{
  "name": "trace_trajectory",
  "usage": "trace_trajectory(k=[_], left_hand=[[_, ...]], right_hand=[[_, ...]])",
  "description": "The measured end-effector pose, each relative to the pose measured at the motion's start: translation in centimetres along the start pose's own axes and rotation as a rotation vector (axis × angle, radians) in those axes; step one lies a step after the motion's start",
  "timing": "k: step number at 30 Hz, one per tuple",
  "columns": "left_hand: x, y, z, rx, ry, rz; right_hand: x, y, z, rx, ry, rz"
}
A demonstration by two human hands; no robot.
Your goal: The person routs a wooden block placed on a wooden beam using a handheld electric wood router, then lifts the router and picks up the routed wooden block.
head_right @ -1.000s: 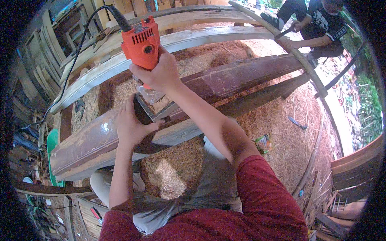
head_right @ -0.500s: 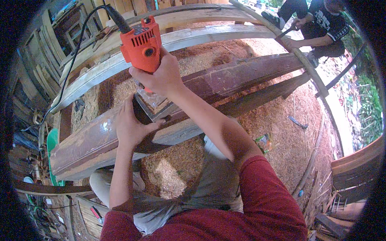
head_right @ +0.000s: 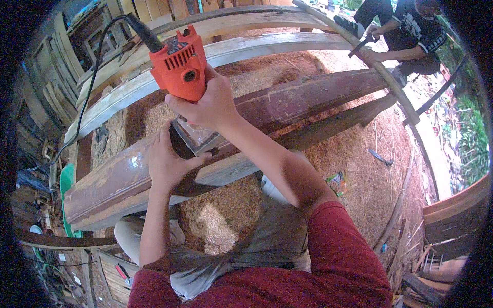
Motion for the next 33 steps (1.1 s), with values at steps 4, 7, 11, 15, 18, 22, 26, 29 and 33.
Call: trace_trajectory(k=[4,7,11,15,18,22,26,29,33], left_hand=[[0.2,-0.1,-0.3,0.036,0.025,0.042],[0.1,-0.1,-0.1,0.057,0.02,0.054],[-0.2,0.0,0.3,0.067,0.006,0.038],[0.1,-0.4,-0.7,0.086,0.053,0.069],[0.4,-0.2,-0.4,0.129,0.051,0.081],[0.4,-0.2,-0.2,0.125,0.048,0.085],[0.4,-0.2,-0.2,0.105,0.079,0.094],[0.8,-0.4,0.0,0.101,0.098,0.155],[0.8,-0.7,0.5,0.116,0.176,0.24]], right_hand=[[0.0,0.0,-0.3,0.018,0.006,-0.011],[-0.3,0.0,-0.4,-0.004,-0.017,-0.006],[-1.1,-0.1,0.6,0.107,0.065,0.037],[-2.1,-0.3,0.5,0.153,0.284,0.122],[-3.9,0.0,1.3,0.128,0.616,0.217],[-6.2,0.5,4.1,0.125,0.729,0.528],[-6.1,0.7,4.4,0.158,0.873,0.404],[-5.1,0.3,3.6,0.161,0.83,0.348],[-3.4,-0.3,1.9,0.162,0.7,0.192]])
Point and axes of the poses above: each hand's wrist, its own y-axis towards the middle knuckle, its own x-axis out of the palm, z = x × y, the point moved 4 cm from there along y, towards the middle knuckle, and after that the axes turned 4 degrees about -z, right-handed, at the moved point
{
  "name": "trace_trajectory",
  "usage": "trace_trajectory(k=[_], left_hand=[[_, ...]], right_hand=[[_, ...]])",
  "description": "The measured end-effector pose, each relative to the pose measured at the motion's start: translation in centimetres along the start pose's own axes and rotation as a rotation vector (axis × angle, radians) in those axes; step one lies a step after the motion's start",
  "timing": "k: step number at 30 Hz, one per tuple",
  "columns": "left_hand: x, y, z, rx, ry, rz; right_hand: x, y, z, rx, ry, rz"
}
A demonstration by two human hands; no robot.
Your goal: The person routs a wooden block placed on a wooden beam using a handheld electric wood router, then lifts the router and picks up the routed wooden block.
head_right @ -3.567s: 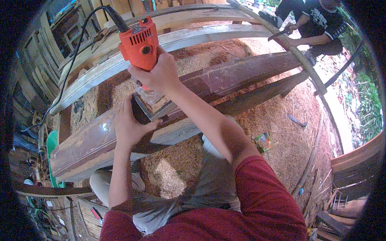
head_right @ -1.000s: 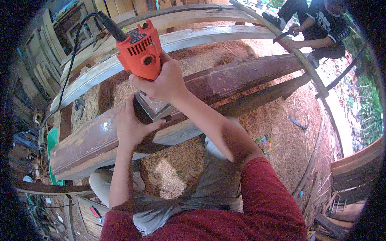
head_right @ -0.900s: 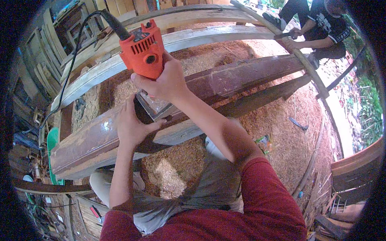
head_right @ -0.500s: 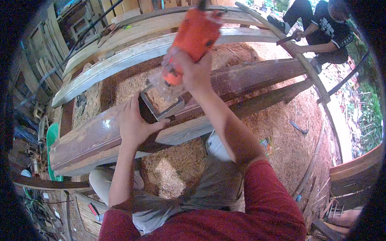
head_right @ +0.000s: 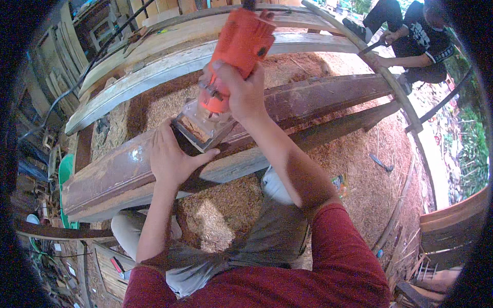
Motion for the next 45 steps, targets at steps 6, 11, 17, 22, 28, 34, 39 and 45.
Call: trace_trajectory(k=[6,11,17,22,28,34,39,45], left_hand=[[-0.4,0.0,0.4,0.019,-0.011,-0.002],[-0.2,-0.2,0.2,0.067,0.075,0.059],[0.2,-0.3,-0.1,0.044,0.048,0.019],[0.3,-0.3,-0.2,0.068,0.07,0.058],[0.0,0.0,0.1,0.03,0.024,-0.007],[-0.1,0.1,0.1,0.031,0.033,0.003],[-0.1,0.0,-0.1,0.031,0.023,-0.001],[0.1,0.0,-0.2,0.013,0.004,-0.008]], right_hand=[[2.3,-1.3,-0.7,0.024,-0.208,-0.152],[2.7,-1.9,-0.5,0.0,-0.406,-0.146],[2.8,-1.9,0.0,0.015,-0.504,-0.191],[3.1,-1.9,-0.2,0.042,-0.56,-0.198],[3.1,-1.6,0.2,0.041,-0.546,-0.193],[3.1,-1.4,0.5,0.007,-0.582,-0.199],[3.1,-1.2,0.8,-0.046,-0.615,-0.206],[3.3,-1.2,0.6,-0.034,-0.666,-0.182]])
Point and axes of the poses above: each hand's wrist, its own y-axis towards the middle knuckle, its own x-axis out of the palm, z = x × y, the point moved 4 cm from there along y, towards the middle knuckle, and after that the axes turned 4 degrees about -z, right-handed, at the moved point
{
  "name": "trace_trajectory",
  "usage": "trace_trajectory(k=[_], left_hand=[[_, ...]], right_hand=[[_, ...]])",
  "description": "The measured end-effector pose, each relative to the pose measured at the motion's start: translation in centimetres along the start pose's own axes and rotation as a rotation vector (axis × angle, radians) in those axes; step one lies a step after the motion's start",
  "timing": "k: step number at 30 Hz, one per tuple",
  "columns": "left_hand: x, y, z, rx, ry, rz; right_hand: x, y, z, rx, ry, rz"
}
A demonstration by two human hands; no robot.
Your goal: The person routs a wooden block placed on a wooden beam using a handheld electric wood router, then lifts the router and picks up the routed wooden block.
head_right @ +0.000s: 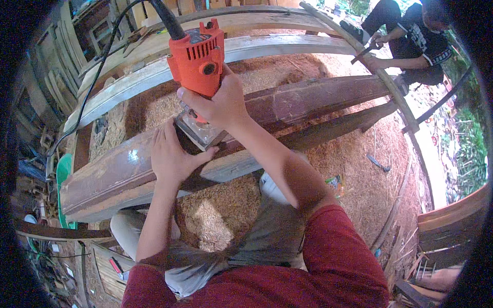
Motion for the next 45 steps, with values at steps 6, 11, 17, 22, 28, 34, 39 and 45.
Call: trace_trajectory(k=[6,11,17,22,28,34,39,45], left_hand=[[-0.12,0.08,0.14,-0.019,-0.026,-0.019],[-0.35,0.17,0.47,-0.015,-0.023,-0.022],[-0.17,-0.01,0.29,0.026,-0.018,0.015],[-0.05,-0.13,0.28,0.058,0.027,0.066],[-0.11,0.08,0.24,-0.018,-0.021,-0.04],[-0.24,0.03,0.4,-0.025,0.014,-0.039],[-0.41,0.04,0.28,-0.052,-0.016,-0.06],[-0.24,-0.15,0.47,0.049,0.048,0.068]], right_hand=[[-0.21,0.07,0.41,0.005,-0.015,0.032],[-0.57,0.04,0.52,0.012,0.052,-0.011],[-0.37,-0.1,0.23,0.008,0.11,-0.065],[-0.2,0.03,0.82,0.019,0.149,-0.068],[-0.07,0.21,0.54,0.005,0.12,-0.074],[-0.07,0.26,0.55,-0.025,0.047,-0.022],[-0.24,0.44,0.35,-0.047,0.004,-0.025],[-0.21,0.27,0.89,0.029,0.2,-0.098]])
Point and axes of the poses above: each hand's wrist, its own y-axis towards the middle knuckle, its own x-axis out of the palm, z = x × y, the point moved 4 cm from there along y, towards the middle knuckle, and after that the axes turned 4 degrees about -z, right-handed, at the moved point
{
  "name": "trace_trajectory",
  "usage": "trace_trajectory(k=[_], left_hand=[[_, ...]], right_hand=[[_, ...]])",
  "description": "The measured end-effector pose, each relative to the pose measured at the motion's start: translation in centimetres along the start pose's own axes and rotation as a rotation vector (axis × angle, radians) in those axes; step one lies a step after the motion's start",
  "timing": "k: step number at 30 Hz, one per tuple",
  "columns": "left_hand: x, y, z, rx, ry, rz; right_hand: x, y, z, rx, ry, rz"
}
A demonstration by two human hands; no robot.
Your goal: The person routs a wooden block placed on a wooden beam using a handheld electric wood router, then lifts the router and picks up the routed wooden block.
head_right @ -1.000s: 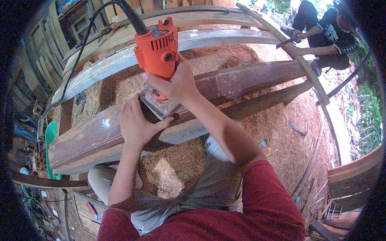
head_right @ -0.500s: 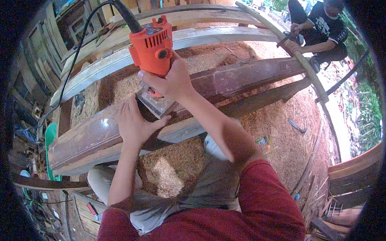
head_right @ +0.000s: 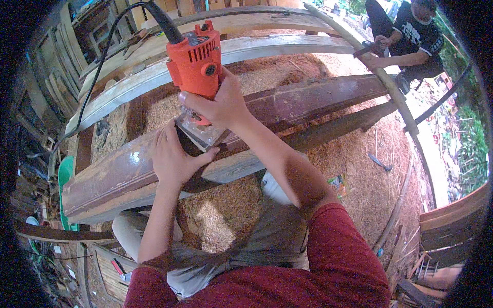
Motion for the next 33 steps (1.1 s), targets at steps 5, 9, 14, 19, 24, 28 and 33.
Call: trace_trajectory(k=[5,9,14,19,24,28,33], left_hand=[[0.1,0.0,0.0,-0.002,-0.008,0.003],[0.1,0.1,-0.1,-0.017,-0.056,-0.036],[0.3,0.1,-0.2,-0.015,-0.045,-0.035],[0.2,0.0,-0.1,-0.032,-0.06,-0.047],[0.3,-0.1,-0.1,-0.035,-0.01,-0.035],[0.4,0.0,-0.2,-0.019,-0.042,-0.022],[0.2,0.1,-0.2,-0.034,-0.036,-0.031]], right_hand=[[0.1,0.0,0.1,0.013,0.0,-0.014],[0.1,0.1,0.2,-0.121,-0.07,0.002],[0.1,0.3,0.0,-0.024,-0.097,0.036],[0.4,0.2,-0.5,-0.059,-0.157,0.124],[0.0,0.6,-0.1,-0.081,-0.212,0.068],[-0.2,0.4,0.1,-0.029,-0.076,0.012],[-0.2,0.5,1.3,-0.012,0.142,-0.076]])
Point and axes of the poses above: each hand's wrist, its own y-axis towards the middle knuckle, its own x-axis out of the palm, z = x × y, the point moved 4 cm from there along y, towards the middle knuckle, and after that the axes turned 4 degrees about -z, right-handed, at the moved point
